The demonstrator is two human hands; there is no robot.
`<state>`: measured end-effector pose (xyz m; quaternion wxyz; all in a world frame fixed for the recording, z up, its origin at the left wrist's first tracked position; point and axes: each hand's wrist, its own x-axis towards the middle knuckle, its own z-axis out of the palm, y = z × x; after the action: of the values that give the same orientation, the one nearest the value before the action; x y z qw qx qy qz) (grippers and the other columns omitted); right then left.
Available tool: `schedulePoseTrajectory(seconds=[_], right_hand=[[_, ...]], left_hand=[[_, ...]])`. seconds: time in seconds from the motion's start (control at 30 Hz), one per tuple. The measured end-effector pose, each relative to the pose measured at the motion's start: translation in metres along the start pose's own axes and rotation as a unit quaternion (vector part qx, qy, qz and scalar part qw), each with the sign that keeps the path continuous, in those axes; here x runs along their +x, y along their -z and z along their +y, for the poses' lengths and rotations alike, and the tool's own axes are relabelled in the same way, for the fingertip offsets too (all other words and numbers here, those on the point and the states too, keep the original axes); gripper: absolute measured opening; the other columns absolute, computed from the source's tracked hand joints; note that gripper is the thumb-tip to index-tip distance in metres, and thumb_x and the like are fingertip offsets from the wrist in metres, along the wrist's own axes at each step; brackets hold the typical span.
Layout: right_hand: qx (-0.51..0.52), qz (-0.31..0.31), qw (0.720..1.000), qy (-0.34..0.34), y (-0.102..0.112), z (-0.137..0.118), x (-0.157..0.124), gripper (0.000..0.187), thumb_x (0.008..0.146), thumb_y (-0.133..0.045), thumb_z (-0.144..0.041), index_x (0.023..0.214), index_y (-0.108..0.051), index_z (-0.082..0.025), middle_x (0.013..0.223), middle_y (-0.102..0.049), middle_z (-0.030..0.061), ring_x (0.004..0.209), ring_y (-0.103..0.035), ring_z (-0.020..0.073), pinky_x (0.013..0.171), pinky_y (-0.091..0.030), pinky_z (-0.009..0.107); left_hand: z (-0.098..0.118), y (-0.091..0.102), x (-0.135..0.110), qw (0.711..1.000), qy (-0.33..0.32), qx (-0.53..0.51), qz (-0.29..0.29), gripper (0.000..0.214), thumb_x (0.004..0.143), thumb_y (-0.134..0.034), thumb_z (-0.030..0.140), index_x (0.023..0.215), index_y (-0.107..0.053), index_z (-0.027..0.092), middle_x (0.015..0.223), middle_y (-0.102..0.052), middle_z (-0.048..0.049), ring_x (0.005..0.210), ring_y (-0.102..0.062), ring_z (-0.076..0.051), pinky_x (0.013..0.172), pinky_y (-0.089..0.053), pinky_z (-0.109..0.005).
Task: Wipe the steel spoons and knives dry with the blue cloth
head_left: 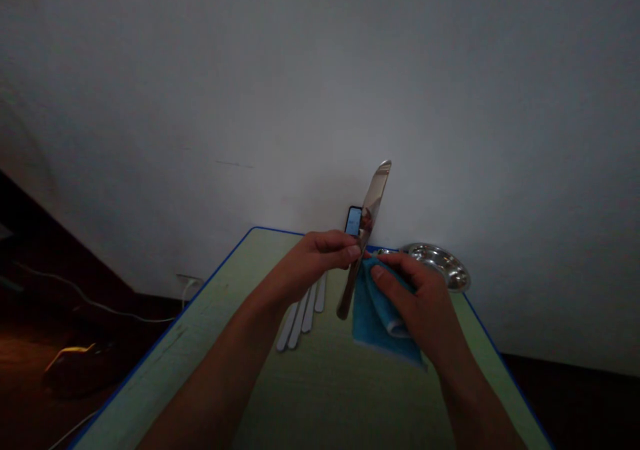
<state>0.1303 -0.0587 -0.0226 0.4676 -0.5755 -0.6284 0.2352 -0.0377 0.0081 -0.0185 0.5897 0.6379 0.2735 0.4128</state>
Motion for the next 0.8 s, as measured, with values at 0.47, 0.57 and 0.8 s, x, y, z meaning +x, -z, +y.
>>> schedulePoseTrajectory(seconds=[0.47, 0.57, 0.8], right_hand=[[0.027, -0.029, 0.999, -0.003, -0.0011, -0.0031, 0.0018, 0.02, 0.081, -0.057, -0.036, 0.09, -0.067, -0.021, 0.081, -0.068, 0.0003, 0.07, -0.059, 0.0153, 0.062, -0.043, 0.027], [0.032, -0.04, 0.999, -0.005, -0.001, -0.0042, 0.0029, 0.02, 0.082, -0.056, -0.037, 0.089, -0.066, -0.021, 0.081, -0.068, -0.0001, 0.073, -0.059, 0.0153, 0.064, -0.043, 0.027], [0.026, -0.056, 0.998, 0.006, -0.0005, -0.0059, 0.0033, 0.019, 0.084, -0.055, -0.033, 0.094, -0.067, -0.022, 0.082, -0.068, -0.0015, 0.076, -0.06, 0.0143, 0.068, -0.043, 0.027]], left_hand=[[0.0052, -0.003, -0.0013, 0.995, 0.014, -0.059, -0.076, 0.01, 0.076, -0.064, 0.02, 0.069, -0.066, 0.013, 0.064, -0.053, 0.0026, 0.06, -0.046, -0.008, 0.059, -0.038, -0.02], [0.0026, -0.0026, -0.0008, 0.995, 0.004, -0.06, -0.085, 0.013, 0.076, -0.064, 0.022, 0.067, -0.065, 0.013, 0.066, -0.052, 0.0022, 0.062, -0.046, -0.009, 0.061, -0.038, -0.021], [-0.0027, -0.0019, 0.0005, 0.991, -0.017, -0.085, -0.102, 0.01, 0.079, -0.063, 0.019, 0.071, -0.066, 0.012, 0.069, -0.052, 0.0015, 0.063, -0.046, -0.008, 0.06, -0.036, -0.021]])
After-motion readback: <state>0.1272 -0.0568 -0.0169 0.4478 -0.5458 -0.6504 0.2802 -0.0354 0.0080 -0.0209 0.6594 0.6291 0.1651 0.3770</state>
